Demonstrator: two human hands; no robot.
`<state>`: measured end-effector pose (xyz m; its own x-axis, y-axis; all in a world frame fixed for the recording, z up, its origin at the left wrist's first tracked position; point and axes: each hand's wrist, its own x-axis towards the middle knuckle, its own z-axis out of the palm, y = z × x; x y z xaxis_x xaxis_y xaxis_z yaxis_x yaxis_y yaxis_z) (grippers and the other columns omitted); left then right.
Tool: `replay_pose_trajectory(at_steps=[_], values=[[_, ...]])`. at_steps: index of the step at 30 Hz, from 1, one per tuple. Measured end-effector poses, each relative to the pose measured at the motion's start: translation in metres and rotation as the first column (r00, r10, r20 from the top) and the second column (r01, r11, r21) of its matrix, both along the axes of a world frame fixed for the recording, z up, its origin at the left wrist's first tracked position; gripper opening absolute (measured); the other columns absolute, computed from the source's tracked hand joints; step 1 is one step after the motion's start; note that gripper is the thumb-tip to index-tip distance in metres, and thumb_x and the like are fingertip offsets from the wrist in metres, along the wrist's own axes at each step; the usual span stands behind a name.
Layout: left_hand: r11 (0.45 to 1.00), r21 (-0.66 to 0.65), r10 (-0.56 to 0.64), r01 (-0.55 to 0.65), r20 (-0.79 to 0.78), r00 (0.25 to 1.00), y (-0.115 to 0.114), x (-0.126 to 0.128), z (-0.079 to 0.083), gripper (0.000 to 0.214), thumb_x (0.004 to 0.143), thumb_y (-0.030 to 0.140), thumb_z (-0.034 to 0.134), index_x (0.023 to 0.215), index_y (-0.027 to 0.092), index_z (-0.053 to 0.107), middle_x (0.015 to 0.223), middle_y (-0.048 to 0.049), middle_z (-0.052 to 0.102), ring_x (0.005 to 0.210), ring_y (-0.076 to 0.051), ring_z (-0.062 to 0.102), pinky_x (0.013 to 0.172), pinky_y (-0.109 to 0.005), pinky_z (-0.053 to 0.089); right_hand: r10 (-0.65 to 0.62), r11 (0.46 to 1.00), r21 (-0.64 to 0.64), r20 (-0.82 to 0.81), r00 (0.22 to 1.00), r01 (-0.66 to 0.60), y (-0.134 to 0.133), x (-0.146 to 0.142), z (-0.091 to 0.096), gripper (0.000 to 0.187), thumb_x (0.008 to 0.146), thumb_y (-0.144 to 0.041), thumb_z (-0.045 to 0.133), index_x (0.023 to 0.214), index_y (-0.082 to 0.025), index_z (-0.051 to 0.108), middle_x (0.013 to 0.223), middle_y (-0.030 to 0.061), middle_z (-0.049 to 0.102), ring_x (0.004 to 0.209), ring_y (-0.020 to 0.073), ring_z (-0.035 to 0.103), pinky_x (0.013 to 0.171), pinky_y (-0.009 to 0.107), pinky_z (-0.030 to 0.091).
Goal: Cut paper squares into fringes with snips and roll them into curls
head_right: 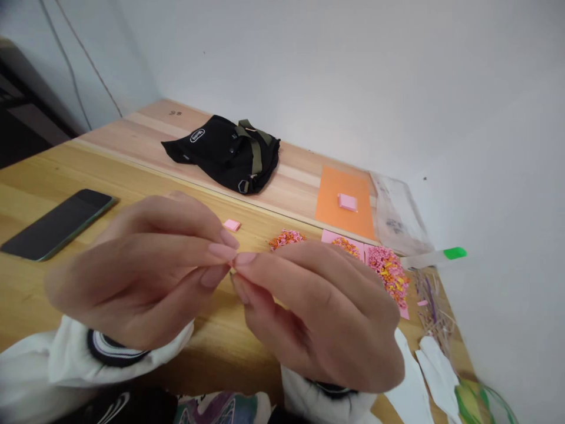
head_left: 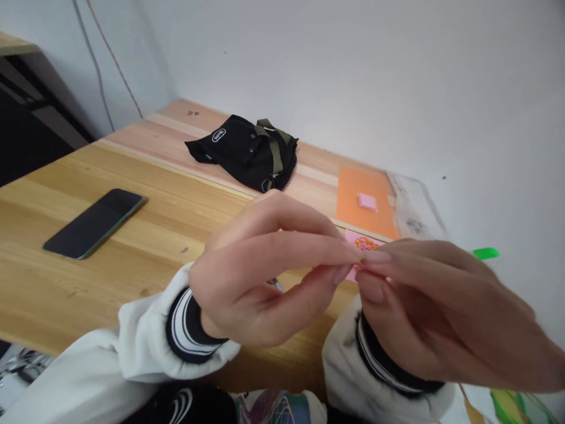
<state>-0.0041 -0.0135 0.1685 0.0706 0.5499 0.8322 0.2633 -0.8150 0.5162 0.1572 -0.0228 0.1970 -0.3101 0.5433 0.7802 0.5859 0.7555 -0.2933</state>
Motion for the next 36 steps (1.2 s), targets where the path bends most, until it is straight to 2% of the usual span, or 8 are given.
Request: replay_pose_trajectory(at_steps=[8, 11, 14, 17, 19, 24, 31, 36], values=[[0.989, 0.112, -0.083, 0.093, -0.093, 0.992, 0.008, 0.0, 0.01, 0.007, 0.082, 0.015, 0.063, 0.087, 0.02, 0.064, 0.086, -0.002, 0.071, 0.075, -0.011, 0.067, 0.069, -0.024, 0.059, -0.06, 0.997, -0.046, -0.044, 0.997, 0.058, 0.002, 0.004, 0.005, 0.007, 0.081, -0.021, 0.058, 0.076, -0.023, 0.062, 0.054, -0.0012, 0.067, 0.039, 0.007, 0.056, 0.04, 0.017, 0.048], [0.991, 0.079, -0.093, 0.105, -0.143, 0.985, 0.008, -0.001, 0.012, 0.008, 0.082, 0.012, 0.062, 0.085, 0.019, 0.064, 0.085, -0.0027, 0.072, 0.074, -0.01, 0.067, 0.07, -0.023, 0.059, 0.068, 0.987, -0.153, 0.112, 0.991, -0.05, 0.003, 0.007, 0.008, 0.007, 0.078, -0.019, 0.063, 0.076, -0.025, 0.06, 0.049, -0.0048, 0.063, 0.035, 0.0076, 0.053, 0.036, 0.017, 0.047], [0.992, 0.085, -0.078, 0.091, -0.142, 0.987, 0.007, -0.002, 0.011, 0.01, 0.083, 0.013, 0.061, 0.087, 0.021, 0.065, 0.086, -0.0021, 0.072, 0.075, -0.011, 0.067, 0.071, -0.024, 0.059, -0.063, 0.997, -0.047, -0.047, 0.997, 0.061, 0.004, 0.009, 0.009, 0.009, 0.084, -0.022, 0.055, 0.077, -0.024, 0.059, 0.049, -0.0041, 0.06, 0.036, 0.0074, 0.051, 0.037, 0.019, 0.046], [0.992, 0.084, -0.085, 0.097, -0.143, 0.986, 0.007, -0.002, 0.007, 0.01, 0.083, 0.014, 0.062, 0.089, 0.021, 0.066, 0.089, -0.0018, 0.072, 0.077, -0.011, 0.067, 0.073, -0.023, 0.059, 0.09, 0.974, -0.219, 0.162, 0.983, -0.053, 0.005, 0.015, 0.011, 0.004, 0.083, -0.025, 0.059, 0.08, -0.023, 0.059, 0.046, -0.0064, 0.057, 0.031, 0.0053, 0.044, 0.034, 0.017, 0.043], [0.991, 0.089, -0.089, 0.102, -0.136, 0.987, 0.009, -0.001, 0.004, 0.009, 0.083, 0.015, 0.062, 0.089, 0.02, 0.066, 0.09, -0.0022, 0.073, 0.079, -0.01, 0.066, 0.075, -0.022, 0.058, 0.127, 0.963, -0.262, 0.217, 0.968, -0.068, 0.005, 0.018, 0.012, 0.005, 0.083, -0.027, 0.06, 0.081, -0.023, 0.06, 0.043, -0.0077, 0.054, 0.03, 0.0048, 0.042, 0.033, 0.016, 0.042], [0.967, 0.221, -0.112, 0.124, -0.066, 0.992, 0.017, 0.0, -0.005, 0.011, 0.084, 0.024, 0.063, 0.092, 0.019, 0.069, 0.088, -0.0046, 0.073, 0.076, -0.011, 0.067, 0.072, -0.021, 0.058, -0.045, 0.983, -0.176, 0.042, 0.998, 0.052, -0.001, 0.014, 0.001, 0.015, 0.087, -0.03, 0.058, 0.075, -0.022, 0.062, 0.048, -0.0034, 0.054, 0.041, 0.0077, 0.048, 0.042, 0.02, 0.045], [0.977, 0.162, -0.132, 0.142, -0.068, 0.989, 0.018, -0.002, -0.002, 0.007, 0.081, 0.029, 0.066, 0.087, 0.027, 0.07, 0.083, -0.0001, 0.073, 0.067, -0.014, 0.067, 0.063, -0.025, 0.057, -0.028, 0.98, -0.194, 0.048, 0.998, 0.036, -0.004, 0.014, -0.005, 0.02, 0.087, -0.032, 0.058, 0.07, -0.023, 0.062, 0.045, -0.0049, 0.043, 0.044, 0.0091, 0.045, 0.047, 0.023, 0.046], [0.971, 0.183, -0.137, 0.155, -0.106, 0.985, 0.018, -0.004, 0.004, 0.005, 0.08, 0.025, 0.067, 0.084, 0.025, 0.07, 0.079, -0.0005, 0.073, 0.066, -0.013, 0.067, 0.063, -0.021, 0.055, -0.011, 0.983, -0.184, 0.036, 0.999, 0.018, -0.005, 0.016, -0.003, 0.015, 0.088, -0.031, 0.059, 0.076, -0.024, 0.063, 0.05, -0.0035, 0.051, 0.046, 0.0085, 0.049, 0.051, 0.022, 0.048]])
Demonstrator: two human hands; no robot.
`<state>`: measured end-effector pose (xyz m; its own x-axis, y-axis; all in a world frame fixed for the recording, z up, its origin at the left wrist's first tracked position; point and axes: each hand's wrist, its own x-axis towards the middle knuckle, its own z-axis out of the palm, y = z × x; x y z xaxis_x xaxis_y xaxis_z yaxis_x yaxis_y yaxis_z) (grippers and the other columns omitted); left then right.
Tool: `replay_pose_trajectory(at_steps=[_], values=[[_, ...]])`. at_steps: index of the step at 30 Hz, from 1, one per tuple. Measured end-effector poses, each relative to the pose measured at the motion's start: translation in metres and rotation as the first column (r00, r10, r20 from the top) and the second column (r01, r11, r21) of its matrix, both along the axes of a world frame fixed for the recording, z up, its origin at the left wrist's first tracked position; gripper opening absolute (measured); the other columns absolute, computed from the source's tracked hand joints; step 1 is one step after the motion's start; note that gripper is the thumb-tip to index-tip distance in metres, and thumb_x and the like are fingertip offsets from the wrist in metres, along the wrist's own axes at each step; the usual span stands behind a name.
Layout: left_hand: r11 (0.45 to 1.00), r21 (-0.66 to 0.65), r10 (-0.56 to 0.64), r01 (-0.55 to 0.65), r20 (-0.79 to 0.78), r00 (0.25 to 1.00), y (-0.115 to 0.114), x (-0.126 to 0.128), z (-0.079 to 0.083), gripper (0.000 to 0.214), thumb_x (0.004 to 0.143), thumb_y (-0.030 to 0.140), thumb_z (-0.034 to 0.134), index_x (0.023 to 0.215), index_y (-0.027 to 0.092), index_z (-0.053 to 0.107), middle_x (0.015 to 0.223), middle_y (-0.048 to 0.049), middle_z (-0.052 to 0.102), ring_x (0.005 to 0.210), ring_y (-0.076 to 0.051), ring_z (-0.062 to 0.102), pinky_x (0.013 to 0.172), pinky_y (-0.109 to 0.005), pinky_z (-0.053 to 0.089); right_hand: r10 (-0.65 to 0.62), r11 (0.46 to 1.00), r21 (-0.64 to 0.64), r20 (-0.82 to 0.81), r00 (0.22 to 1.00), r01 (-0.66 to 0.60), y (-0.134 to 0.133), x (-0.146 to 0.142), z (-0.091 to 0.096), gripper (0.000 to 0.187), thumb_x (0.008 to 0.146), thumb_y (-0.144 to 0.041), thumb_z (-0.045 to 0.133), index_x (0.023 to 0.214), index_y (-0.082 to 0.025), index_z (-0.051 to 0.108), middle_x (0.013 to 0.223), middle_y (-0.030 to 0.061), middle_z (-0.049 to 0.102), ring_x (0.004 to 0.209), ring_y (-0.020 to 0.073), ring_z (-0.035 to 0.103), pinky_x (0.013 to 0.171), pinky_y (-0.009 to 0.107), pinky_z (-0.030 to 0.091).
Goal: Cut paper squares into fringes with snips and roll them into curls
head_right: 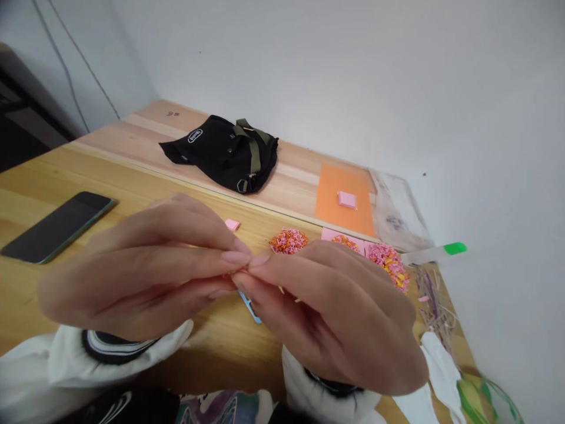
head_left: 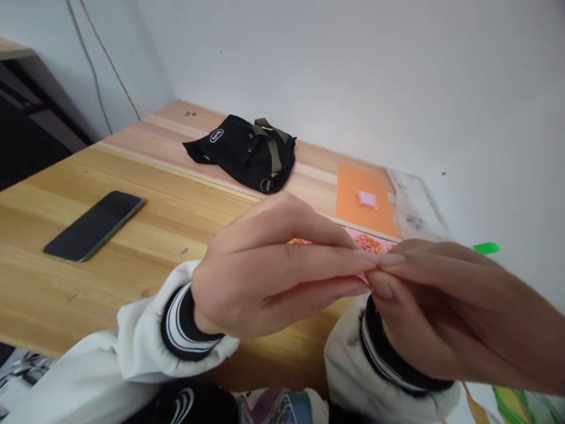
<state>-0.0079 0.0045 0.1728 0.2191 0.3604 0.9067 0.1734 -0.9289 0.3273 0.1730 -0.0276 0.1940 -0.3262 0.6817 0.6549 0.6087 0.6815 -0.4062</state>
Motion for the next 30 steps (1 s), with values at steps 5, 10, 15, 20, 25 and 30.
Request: replay_pose_trajectory(at_steps=[5, 10, 15, 20, 25, 30], values=[[0.999, 0.049, 0.009, -0.009, -0.008, 1.0, 0.001, 0.0, -0.003, 0.008, 0.082, 0.023, 0.065, 0.087, 0.019, 0.07, 0.082, -0.0028, 0.075, 0.07, -0.011, 0.067, 0.069, -0.019, 0.056, 0.014, 1.0, -0.015, 0.012, 1.0, -0.014, -0.001, 0.002, 0.001, 0.012, 0.088, -0.031, 0.058, 0.08, -0.025, 0.064, 0.062, -0.0006, 0.065, 0.051, 0.009, 0.057, 0.05, 0.022, 0.05], [0.999, -0.033, 0.005, -0.006, -0.028, 1.0, -0.001, -0.003, 0.006, 0.007, 0.08, 0.022, 0.064, 0.084, 0.025, 0.069, 0.077, 0.0, 0.074, 0.065, -0.013, 0.067, 0.065, -0.024, 0.059, -0.015, 1.0, -0.009, -0.019, 1.0, 0.015, -0.002, -0.002, 0.001, 0.011, 0.087, -0.032, 0.058, 0.079, -0.026, 0.062, 0.058, -0.0017, 0.063, 0.047, 0.0093, 0.055, 0.047, 0.024, 0.048], [0.996, -0.086, -0.049, 0.035, -0.167, 0.985, -0.002, -0.008, 0.023, 0.017, 0.068, 0.016, 0.075, 0.082, 0.025, 0.07, 0.069, 0.0008, 0.073, 0.06, -0.015, 0.066, 0.056, -0.024, 0.058, 0.0, 1.0, 0.031, -0.036, 0.999, 0.001, -0.001, -0.003, -0.001, 0.005, 0.086, -0.029, 0.06, 0.085, -0.024, 0.061, 0.058, -0.0022, 0.062, 0.049, 0.0084, 0.055, 0.051, 0.022, 0.05], [0.995, -0.103, 0.008, -0.01, -0.018, 1.0, -0.003, -0.003, 0.01, 0.008, 0.076, 0.021, 0.069, 0.078, 0.029, 0.07, 0.068, 0.0017, 0.07, 0.06, -0.014, 0.063, 0.059, -0.027, 0.057, 0.045, 0.999, 0.028, -0.016, 0.999, -0.044, 0.0, -0.001, 0.0, 0.004, 0.086, -0.024, 0.06, 0.089, -0.023, 0.062, 0.063, -0.0015, 0.064, 0.054, 0.0085, 0.059, 0.056, 0.021, 0.052], [0.995, -0.09, 0.042, -0.048, -0.058, 0.997, -0.004, -0.003, 0.01, 0.004, 0.08, 0.027, 0.066, 0.078, 0.029, 0.068, 0.067, 0.0019, 0.069, 0.059, -0.013, 0.063, 0.06, -0.027, 0.057, 0.071, 0.993, 0.092, -0.009, 0.997, -0.07, -0.001, -0.002, 0.004, 0.012, 0.08, -0.013, 0.064, 0.087, -0.022, 0.063, 0.065, -0.0026, 0.067, 0.054, 0.0075, 0.058, 0.059, 0.019, 0.053], [0.998, -0.024, 0.058, -0.062, -0.129, 0.99, -0.008, -0.006, 0.021, 0.013, 0.075, 0.015, 0.071, 0.08, 0.025, 0.066, 0.073, 0.0031, 0.071, 0.064, -0.011, 0.066, 0.063, -0.021, 0.057, 0.068, 0.994, 0.087, 0.022, 0.997, -0.069, 0.0, -0.003, 0.006, 0.013, 0.08, -0.012, 0.063, 0.086, -0.023, 0.063, 0.065, -0.0025, 0.067, 0.054, 0.0082, 0.059, 0.059, 0.019, 0.053]])
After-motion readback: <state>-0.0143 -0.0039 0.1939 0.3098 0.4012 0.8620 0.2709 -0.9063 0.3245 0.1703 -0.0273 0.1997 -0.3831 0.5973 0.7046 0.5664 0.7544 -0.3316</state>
